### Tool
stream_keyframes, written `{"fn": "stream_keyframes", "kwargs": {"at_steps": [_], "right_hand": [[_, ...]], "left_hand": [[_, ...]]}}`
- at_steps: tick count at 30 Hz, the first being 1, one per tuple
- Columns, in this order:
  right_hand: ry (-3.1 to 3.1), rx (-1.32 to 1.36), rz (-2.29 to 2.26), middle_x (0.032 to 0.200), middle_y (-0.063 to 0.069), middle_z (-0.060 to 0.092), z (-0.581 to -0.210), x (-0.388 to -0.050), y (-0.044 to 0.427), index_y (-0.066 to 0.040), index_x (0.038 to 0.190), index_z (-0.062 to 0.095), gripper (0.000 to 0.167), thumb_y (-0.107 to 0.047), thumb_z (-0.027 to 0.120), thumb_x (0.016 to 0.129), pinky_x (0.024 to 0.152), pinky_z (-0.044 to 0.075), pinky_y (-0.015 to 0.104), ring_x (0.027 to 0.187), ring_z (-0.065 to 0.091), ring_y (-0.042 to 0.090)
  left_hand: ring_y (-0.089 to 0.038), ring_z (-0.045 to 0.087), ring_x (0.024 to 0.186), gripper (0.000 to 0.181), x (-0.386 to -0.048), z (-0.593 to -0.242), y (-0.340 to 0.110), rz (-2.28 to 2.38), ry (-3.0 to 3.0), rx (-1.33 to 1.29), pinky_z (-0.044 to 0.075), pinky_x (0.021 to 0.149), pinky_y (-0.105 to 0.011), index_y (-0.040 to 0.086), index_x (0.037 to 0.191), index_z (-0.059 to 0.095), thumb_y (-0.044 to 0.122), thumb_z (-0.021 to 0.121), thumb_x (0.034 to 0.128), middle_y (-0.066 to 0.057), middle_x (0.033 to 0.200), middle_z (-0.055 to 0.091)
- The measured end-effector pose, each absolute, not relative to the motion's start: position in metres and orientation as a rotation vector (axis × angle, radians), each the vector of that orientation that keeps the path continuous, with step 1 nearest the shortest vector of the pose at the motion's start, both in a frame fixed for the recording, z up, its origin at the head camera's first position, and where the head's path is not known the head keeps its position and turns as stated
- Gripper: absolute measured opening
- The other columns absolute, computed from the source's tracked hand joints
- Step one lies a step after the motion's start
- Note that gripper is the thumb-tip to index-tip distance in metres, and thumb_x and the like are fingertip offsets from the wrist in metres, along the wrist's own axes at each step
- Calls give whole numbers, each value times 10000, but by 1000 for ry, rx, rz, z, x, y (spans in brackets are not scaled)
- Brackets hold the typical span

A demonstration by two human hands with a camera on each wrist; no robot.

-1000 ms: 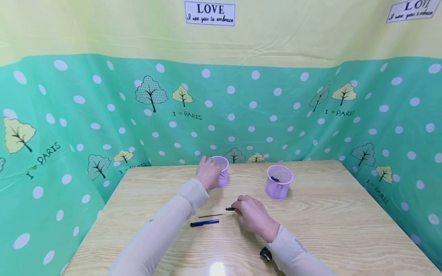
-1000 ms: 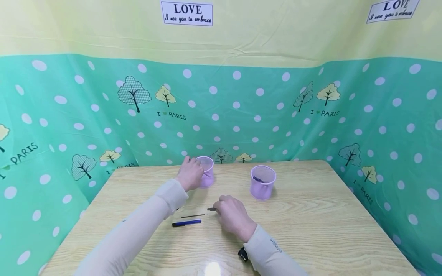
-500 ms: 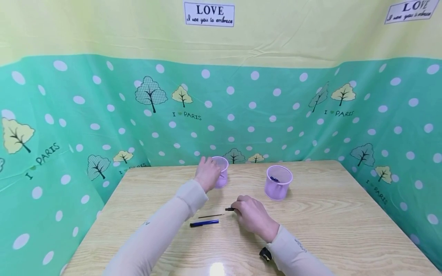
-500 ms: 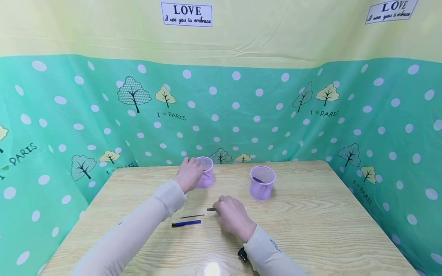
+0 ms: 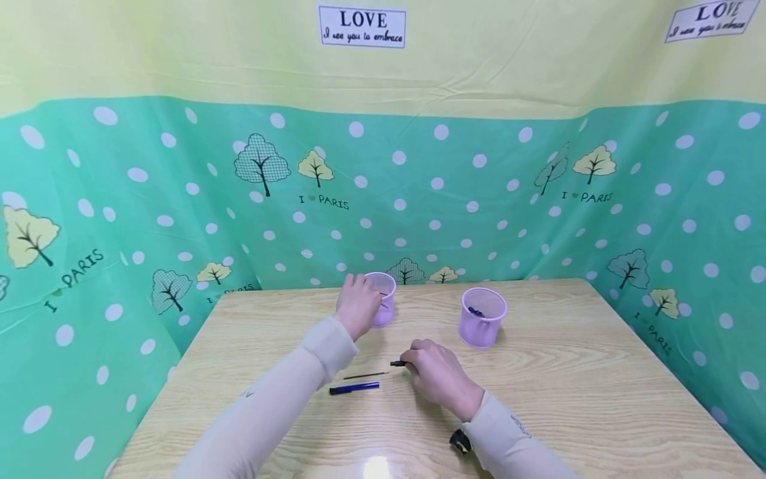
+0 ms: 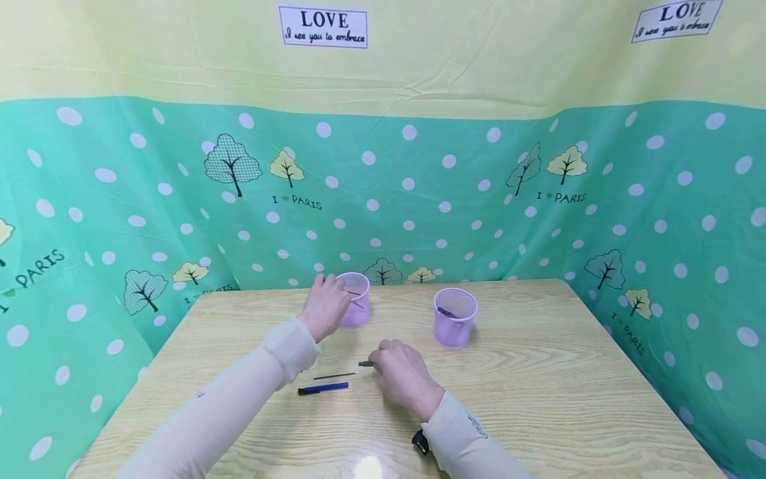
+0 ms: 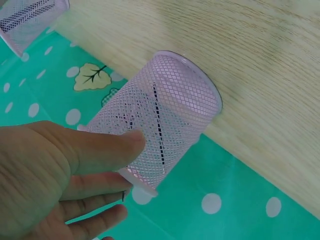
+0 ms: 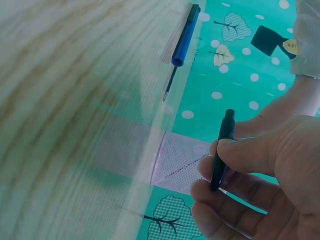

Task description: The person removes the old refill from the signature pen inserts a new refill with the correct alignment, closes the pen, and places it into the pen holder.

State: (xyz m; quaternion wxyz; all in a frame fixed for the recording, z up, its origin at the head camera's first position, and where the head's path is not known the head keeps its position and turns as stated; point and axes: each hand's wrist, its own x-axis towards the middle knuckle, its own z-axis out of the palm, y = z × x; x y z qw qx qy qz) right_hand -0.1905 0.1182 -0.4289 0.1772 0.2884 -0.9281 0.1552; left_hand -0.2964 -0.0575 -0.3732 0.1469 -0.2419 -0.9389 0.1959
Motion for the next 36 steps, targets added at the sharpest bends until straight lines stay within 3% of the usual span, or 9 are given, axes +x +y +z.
{"fn": "stream_keyframes", "kwargs": {"at_steps": [19, 36], "right_hand": [[-2637, 810, 454, 762, -69, 560, -428, -189, 118, -149, 893, 746, 145, -51, 701, 796, 594, 488, 277, 708, 553, 112], [-2638, 807, 465, 750, -78, 550, -428, -189, 117, -154, 891, 748, 144, -55, 697, 800, 588, 481, 273, 700, 548, 103]], "left_hand": [[-233, 531, 812, 126, -285, -369, -67, 461, -2654, -672, 394, 711, -364, 113, 860, 717, 80, 729, 738, -63, 915, 612], [-234, 517, 706, 159, -280, -375, -78, 265, -2564, -748, 423, 629, -341, 63, 740, 688, -84, 654, 692, -80, 816, 607]]}}
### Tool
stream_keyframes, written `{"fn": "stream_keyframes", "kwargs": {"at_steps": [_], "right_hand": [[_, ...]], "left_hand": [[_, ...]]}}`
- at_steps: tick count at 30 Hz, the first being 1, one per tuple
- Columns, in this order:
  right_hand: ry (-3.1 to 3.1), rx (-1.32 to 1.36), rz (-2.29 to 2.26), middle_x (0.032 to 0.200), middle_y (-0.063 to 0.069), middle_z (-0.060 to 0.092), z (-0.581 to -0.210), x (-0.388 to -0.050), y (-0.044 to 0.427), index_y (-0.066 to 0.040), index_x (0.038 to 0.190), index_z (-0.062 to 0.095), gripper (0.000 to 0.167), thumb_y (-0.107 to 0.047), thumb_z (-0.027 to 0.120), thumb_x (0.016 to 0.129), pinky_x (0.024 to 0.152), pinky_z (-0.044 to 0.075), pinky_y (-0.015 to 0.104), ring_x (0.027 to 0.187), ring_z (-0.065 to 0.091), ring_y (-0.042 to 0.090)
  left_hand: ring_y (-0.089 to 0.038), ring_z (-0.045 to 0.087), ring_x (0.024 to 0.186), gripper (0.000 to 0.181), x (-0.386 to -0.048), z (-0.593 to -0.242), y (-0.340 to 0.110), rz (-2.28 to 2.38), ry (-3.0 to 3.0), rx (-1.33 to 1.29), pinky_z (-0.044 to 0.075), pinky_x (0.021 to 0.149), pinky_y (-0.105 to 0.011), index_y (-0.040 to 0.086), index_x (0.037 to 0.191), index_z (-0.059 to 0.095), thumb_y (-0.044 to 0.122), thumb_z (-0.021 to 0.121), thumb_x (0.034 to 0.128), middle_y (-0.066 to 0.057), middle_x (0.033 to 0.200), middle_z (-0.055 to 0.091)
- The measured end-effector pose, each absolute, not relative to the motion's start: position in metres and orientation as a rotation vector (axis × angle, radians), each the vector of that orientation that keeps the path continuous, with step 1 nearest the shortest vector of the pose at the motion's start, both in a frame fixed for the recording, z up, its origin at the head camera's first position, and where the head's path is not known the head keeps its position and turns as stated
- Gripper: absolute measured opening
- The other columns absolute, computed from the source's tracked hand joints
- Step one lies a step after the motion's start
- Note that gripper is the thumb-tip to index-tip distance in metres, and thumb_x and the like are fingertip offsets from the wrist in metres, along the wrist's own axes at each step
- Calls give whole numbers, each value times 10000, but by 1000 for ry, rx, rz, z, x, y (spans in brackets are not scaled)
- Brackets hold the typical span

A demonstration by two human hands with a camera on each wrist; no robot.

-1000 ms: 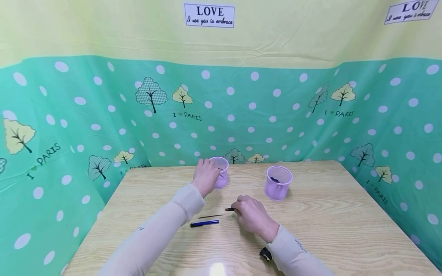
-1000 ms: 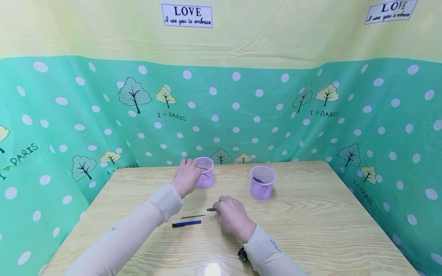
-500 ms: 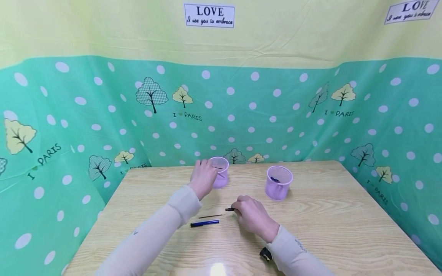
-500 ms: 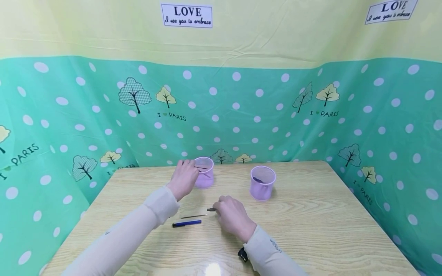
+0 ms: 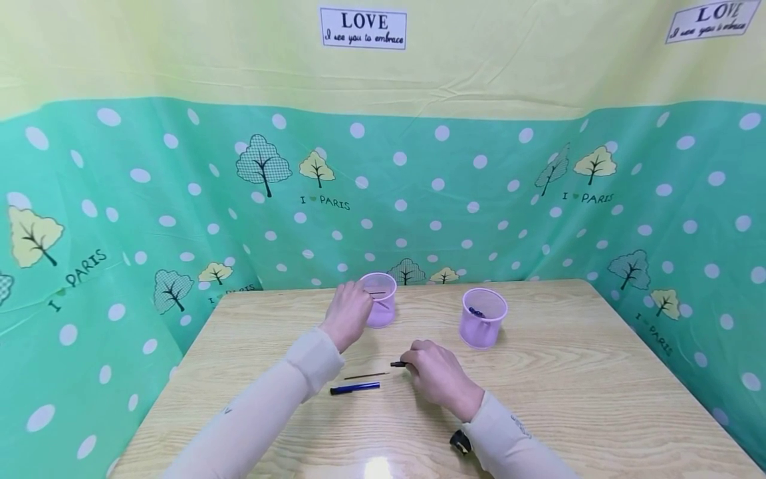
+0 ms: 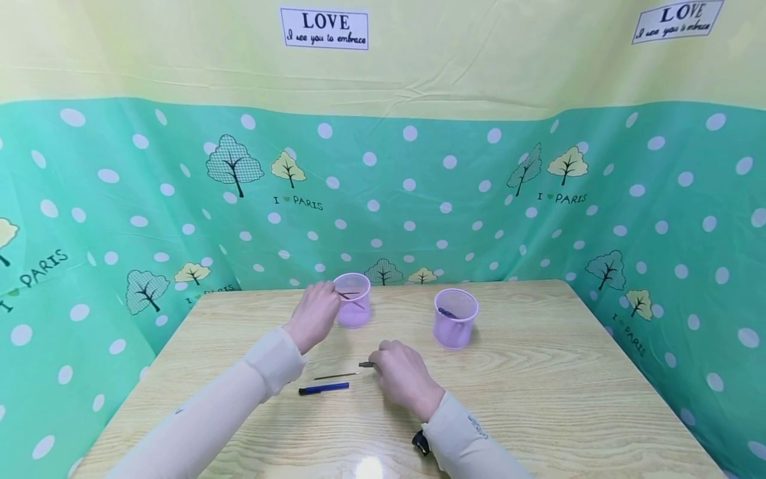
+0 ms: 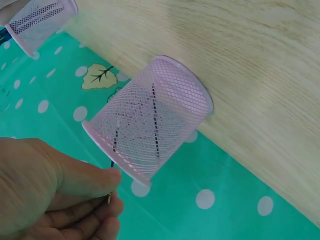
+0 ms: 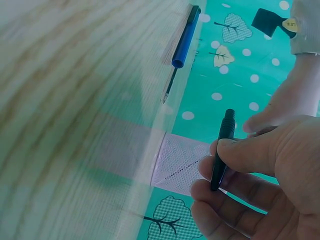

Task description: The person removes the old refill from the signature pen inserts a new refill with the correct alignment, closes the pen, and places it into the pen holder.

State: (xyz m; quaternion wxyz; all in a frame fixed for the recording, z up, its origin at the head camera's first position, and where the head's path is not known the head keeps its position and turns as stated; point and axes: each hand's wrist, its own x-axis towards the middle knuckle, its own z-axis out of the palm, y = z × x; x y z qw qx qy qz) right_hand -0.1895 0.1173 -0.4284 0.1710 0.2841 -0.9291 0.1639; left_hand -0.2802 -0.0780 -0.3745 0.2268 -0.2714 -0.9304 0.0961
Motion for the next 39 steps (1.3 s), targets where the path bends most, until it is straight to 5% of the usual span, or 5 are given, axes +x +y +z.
{"fn": "stream_keyframes", "kwargs": {"at_steps": [22, 39], "right_hand": [[-2612, 820, 436, 761, -60, 574, -429, -189, 117, -144, 889, 749, 144, -49, 704, 791, 593, 490, 278, 705, 559, 115], [-2612, 816, 437, 759, -62, 570, -429, -189, 117, -145, 890, 748, 145, -48, 693, 797, 599, 492, 282, 706, 560, 116]], "left_hand": [[-290, 636, 816, 263, -280, -387, -90, -91, -2472, -740, 542, 763, -351, -53, 992, 665, -136, 675, 743, -206, 899, 670], [-289, 607, 822, 273, -281, -402, -91, -108, -2477, -653, 533, 756, -360, -63, 957, 681, -100, 710, 688, -187, 919, 636]]}}
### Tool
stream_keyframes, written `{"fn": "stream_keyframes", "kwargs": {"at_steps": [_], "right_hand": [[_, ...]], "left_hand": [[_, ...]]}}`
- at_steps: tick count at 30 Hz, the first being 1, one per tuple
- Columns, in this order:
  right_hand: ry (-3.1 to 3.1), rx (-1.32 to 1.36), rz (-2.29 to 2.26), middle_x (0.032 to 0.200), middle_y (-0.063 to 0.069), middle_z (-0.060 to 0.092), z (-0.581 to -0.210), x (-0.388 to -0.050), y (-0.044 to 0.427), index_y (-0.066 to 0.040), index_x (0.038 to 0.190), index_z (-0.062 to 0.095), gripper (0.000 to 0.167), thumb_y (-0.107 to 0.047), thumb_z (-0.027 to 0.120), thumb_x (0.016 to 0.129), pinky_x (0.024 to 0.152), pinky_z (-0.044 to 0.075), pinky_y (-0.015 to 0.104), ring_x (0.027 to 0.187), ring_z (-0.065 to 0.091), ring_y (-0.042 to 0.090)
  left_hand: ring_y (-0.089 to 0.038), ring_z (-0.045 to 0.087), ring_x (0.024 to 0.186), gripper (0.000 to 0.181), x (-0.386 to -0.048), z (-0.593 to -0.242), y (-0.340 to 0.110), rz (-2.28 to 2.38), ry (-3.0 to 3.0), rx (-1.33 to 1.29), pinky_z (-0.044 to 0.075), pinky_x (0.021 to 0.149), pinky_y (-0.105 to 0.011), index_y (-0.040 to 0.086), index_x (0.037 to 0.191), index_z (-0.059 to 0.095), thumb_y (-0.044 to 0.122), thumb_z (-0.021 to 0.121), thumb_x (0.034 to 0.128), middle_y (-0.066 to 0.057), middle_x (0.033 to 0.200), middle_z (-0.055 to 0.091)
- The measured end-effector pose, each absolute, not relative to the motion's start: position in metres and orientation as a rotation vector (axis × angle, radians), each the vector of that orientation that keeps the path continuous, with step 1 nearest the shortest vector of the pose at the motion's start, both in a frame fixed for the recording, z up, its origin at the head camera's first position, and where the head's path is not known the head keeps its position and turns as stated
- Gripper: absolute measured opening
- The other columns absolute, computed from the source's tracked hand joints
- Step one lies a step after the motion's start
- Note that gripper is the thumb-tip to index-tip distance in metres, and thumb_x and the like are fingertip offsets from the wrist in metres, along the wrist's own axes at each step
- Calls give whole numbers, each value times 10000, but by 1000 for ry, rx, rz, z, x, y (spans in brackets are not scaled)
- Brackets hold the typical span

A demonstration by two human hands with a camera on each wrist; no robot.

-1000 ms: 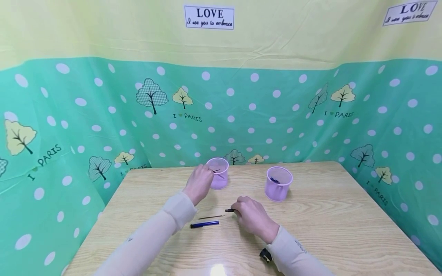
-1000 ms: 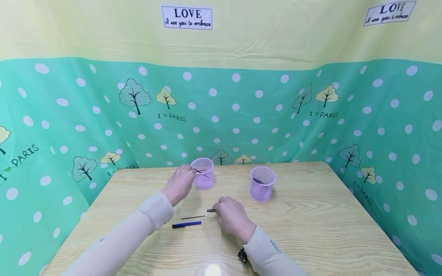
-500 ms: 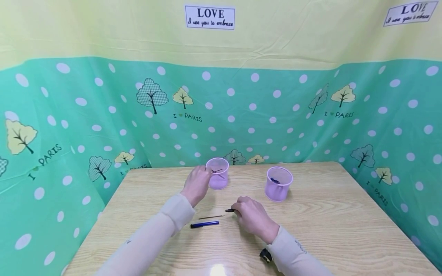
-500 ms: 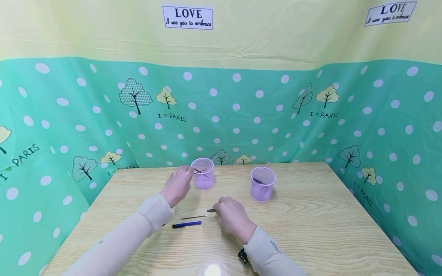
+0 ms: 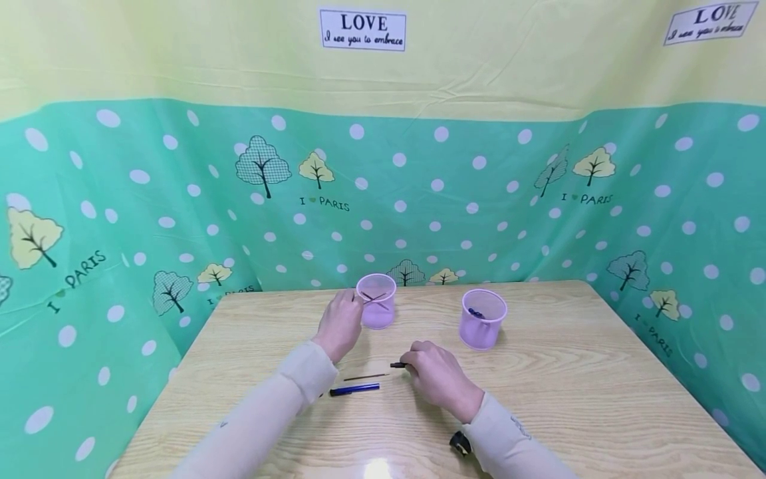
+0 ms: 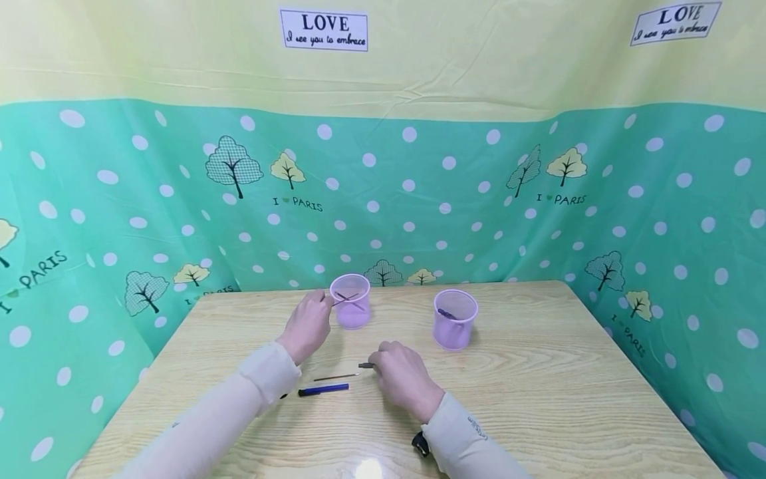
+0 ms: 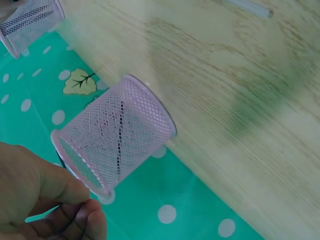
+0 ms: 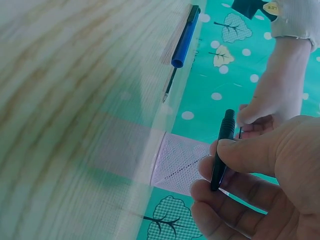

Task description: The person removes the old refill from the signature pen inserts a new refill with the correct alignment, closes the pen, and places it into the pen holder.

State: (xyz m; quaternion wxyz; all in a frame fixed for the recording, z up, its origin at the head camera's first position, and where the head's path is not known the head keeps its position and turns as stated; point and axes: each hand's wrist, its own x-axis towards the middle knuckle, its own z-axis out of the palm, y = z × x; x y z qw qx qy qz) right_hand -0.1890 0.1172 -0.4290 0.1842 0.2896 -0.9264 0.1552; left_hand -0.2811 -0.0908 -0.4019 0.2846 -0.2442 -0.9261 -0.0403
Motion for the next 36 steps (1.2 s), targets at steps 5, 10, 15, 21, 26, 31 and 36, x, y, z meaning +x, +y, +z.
{"fn": "stream_keyframes", "kwargs": {"at_steps": [5, 10, 15, 21, 26, 31, 36], "right_hand": [[-2617, 813, 452, 754, -67, 567, -429, -189, 117, -147, 882, 747, 138, -50, 691, 799, 596, 486, 277, 699, 551, 110], [-2622, 808, 461, 756, -68, 568, -429, -189, 117, -145, 885, 747, 135, -53, 696, 801, 596, 485, 275, 701, 550, 110], [-2622, 810, 456, 763, -63, 575, -428, -189, 117, -145, 892, 747, 144, -49, 692, 800, 597, 489, 278, 706, 556, 112], [-2613, 813, 446, 762, -63, 569, -428, -189, 116, -150, 887, 745, 141, -55, 690, 800, 594, 487, 281, 707, 554, 114], [-2608, 809, 439, 737, -82, 539, -429, -189, 116, -163, 868, 744, 130, -63, 695, 801, 581, 476, 283, 690, 539, 107], [-2611, 809, 443, 724, -92, 521, -429, -189, 116, -167, 859, 741, 119, -71, 694, 805, 574, 468, 284, 681, 529, 103], [-2613, 809, 445, 725, -89, 522, -430, -189, 116, -165, 861, 740, 113, -77, 692, 809, 569, 465, 284, 680, 530, 106]], "left_hand": [[-268, 582, 765, 260, -280, -404, -93, -123, -2475, -635, 531, 710, -358, -51, 922, 686, -112, 691, 669, -156, 849, 609], [-266, 566, 723, 205, -279, -407, -94, -127, -2483, -616, 523, 673, -362, -44, 891, 685, -103, 651, 697, -141, 808, 583], [-280, 562, 705, 155, -277, -410, -94, -165, -2508, -603, 505, 658, -384, -46, 851, 677, -96, 634, 711, -149, 788, 589], [-259, 567, 687, 164, -271, -411, -94, -358, -2600, -606, 508, 617, -365, -24, 821, 665, -125, 575, 729, -105, 741, 560], [-235, 584, 709, 192, -265, -411, -94, -561, -2626, -608, 515, 643, -353, -27, 848, 686, -122, 550, 753, -84, 758, 577], [-214, 573, 783, 182, -258, -413, -94, -721, -2664, -571, 517, 713, -345, -21, 899, 659, -113, 548, 787, -72, 840, 576], [-226, 571, 865, 208, -253, -415, -92, -816, -2661, -546, 512, 785, -367, -5, 958, 603, -127, 533, 804, -79, 921, 566]]}}
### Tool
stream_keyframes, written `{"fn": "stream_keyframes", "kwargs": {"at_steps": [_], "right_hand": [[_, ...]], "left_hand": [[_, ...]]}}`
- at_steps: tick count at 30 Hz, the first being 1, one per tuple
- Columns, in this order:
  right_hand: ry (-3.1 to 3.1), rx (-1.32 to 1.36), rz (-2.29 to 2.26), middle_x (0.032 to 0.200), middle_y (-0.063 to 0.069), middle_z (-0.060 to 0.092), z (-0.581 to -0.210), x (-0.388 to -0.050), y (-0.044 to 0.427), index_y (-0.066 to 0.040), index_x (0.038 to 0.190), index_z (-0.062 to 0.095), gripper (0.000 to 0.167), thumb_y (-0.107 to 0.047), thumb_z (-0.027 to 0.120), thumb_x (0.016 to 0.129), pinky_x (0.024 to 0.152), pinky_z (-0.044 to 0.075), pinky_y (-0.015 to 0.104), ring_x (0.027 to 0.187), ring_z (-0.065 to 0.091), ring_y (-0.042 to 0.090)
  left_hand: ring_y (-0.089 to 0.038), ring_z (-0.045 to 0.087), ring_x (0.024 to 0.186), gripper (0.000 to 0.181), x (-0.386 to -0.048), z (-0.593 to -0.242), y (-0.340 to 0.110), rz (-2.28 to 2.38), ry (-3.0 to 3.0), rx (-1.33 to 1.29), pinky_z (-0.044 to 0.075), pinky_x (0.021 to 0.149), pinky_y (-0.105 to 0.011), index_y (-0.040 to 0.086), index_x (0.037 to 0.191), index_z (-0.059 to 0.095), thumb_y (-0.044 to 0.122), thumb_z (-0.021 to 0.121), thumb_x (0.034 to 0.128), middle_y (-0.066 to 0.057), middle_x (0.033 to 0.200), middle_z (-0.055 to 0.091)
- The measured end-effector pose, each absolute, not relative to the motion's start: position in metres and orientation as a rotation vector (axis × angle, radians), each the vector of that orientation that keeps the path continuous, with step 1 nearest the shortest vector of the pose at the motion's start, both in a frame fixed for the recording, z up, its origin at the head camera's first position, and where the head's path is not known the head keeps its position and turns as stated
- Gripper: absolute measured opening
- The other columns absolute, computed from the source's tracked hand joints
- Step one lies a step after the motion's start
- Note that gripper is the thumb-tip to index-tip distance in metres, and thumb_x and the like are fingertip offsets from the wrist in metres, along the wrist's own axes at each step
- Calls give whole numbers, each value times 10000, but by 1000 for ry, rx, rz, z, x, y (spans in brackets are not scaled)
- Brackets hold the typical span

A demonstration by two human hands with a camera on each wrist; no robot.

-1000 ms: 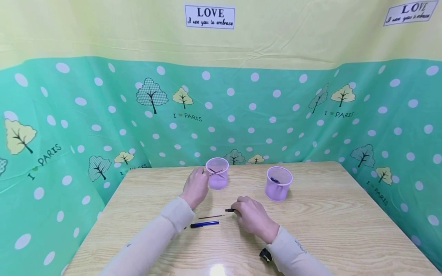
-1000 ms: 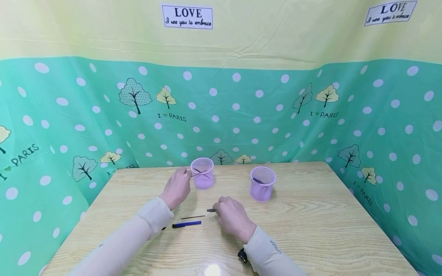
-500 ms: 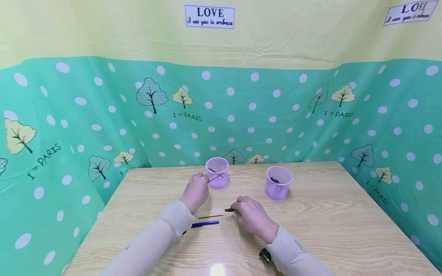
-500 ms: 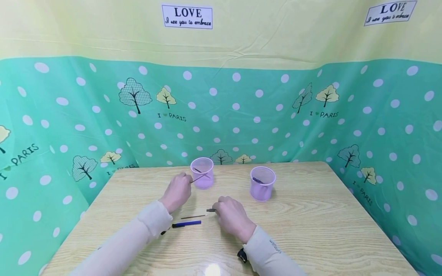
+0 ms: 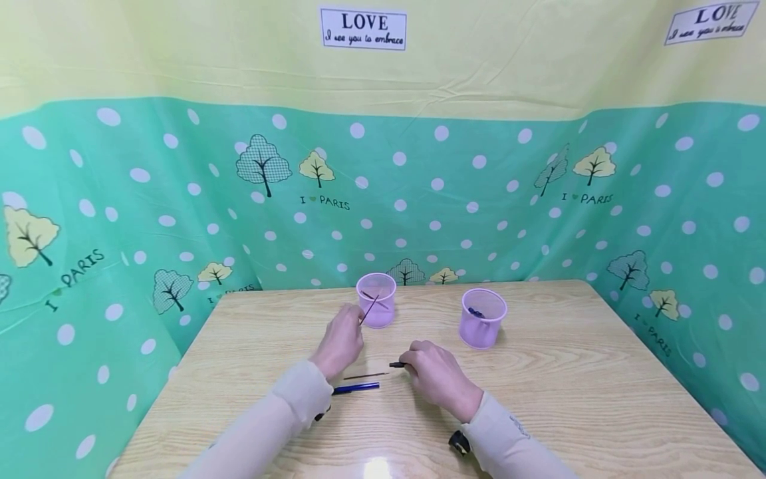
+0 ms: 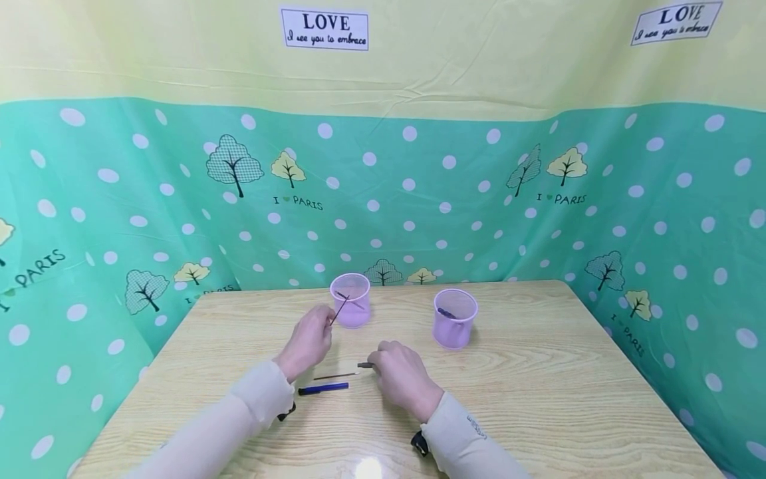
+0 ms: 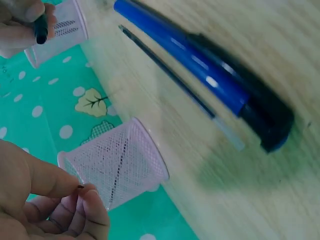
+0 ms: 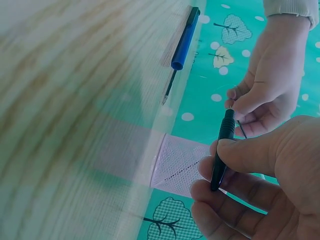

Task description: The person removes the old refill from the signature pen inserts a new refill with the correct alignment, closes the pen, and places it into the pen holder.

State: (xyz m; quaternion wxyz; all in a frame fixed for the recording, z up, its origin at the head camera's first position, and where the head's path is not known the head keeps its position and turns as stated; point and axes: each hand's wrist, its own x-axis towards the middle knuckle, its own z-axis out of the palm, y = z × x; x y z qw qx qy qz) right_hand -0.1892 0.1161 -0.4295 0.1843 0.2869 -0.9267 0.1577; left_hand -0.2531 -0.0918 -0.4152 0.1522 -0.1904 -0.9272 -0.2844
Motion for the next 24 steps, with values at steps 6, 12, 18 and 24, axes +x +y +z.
{"fn": "stream_keyframes", "kwargs": {"at_steps": [6, 12, 18, 24], "right_hand": [[-2614, 811, 443, 727, -86, 526, -430, -190, 116, -165, 864, 742, 121, -71, 693, 805, 565, 464, 284, 682, 531, 109], [-2621, 812, 441, 730, -85, 528, -430, -189, 116, -164, 870, 743, 126, -69, 700, 801, 565, 464, 280, 681, 528, 107], [-2621, 796, 449, 744, -80, 543, -429, -189, 117, -166, 882, 745, 140, -64, 703, 797, 585, 480, 288, 698, 545, 115], [-2616, 800, 451, 748, -77, 553, -428, -189, 117, -163, 886, 746, 144, -60, 703, 795, 591, 486, 295, 705, 556, 121]], "left_hand": [[-212, 563, 853, 182, -249, -419, -91, -868, -2621, -552, 504, 768, -360, 1, 932, 612, -105, 521, 816, -97, 910, 586], [-150, 487, 758, 90, -244, -423, -90, -942, -2575, -560, 449, 673, -321, 44, 862, 582, -42, 558, 851, -34, 834, 529], [-134, 478, 723, 37, -239, -425, -89, -1010, -2546, -543, 433, 649, -303, 38, 866, 604, 15, 589, 892, 1, 788, 514], [-119, 486, 708, 30, -233, -424, -88, -1078, -2546, -521, 448, 630, -274, 37, 885, 621, 24, 599, 900, 9, 778, 524]]}}
